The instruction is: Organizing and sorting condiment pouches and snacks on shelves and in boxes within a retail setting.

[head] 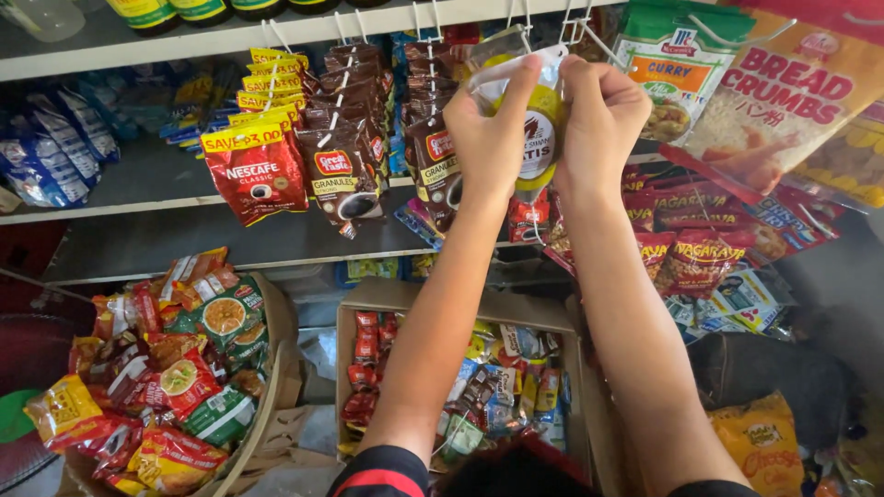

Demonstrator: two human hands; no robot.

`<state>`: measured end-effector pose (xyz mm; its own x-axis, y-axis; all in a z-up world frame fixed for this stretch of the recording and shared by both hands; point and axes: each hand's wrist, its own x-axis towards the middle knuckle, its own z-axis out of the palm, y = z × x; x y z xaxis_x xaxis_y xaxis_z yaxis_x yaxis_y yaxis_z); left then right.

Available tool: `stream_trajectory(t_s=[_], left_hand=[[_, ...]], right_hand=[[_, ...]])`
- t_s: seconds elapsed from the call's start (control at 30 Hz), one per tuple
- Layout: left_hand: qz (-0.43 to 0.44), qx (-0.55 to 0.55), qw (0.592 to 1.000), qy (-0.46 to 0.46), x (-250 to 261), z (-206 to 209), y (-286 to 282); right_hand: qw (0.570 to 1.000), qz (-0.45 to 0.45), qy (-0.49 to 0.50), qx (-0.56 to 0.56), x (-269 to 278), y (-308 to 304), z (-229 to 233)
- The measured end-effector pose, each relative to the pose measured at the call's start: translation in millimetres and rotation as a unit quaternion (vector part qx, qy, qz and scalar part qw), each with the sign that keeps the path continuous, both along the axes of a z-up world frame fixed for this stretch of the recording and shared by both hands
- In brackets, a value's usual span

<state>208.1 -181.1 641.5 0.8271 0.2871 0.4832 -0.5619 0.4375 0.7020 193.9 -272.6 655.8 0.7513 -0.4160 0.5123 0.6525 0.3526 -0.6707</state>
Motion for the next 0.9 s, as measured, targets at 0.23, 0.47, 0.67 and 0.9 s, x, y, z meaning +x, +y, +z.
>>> stream_trajectory(t_s=[0.23, 0.47, 0.67, 0.9], left_hand=[[-0.004, -0.006, 1.0, -0.011, 0.1, 0.4, -0.3], [0.006, -0.003, 1.0, -0.027, -1.3, 5.7, -1.4], [0.046, 0.024, 0.998, -0.031, -9.8, 6.8, -4.1], [0.06, 0.035, 0.997, -0.032, -13.6, 10.6, -4.0]], right_hand=[[1.0, 0.012, 0.009, 0.019, -3.3, 0.4, 4.2], [1.0, 0.011, 0.017, 0.014, -0.9, -0.7, 9.5], [1.0, 0.011, 0.006, 0.014, 2.9, -2.9, 2.1], [1.0, 0.015, 0.016, 0.018, 2.8, -4.2, 3.4]])
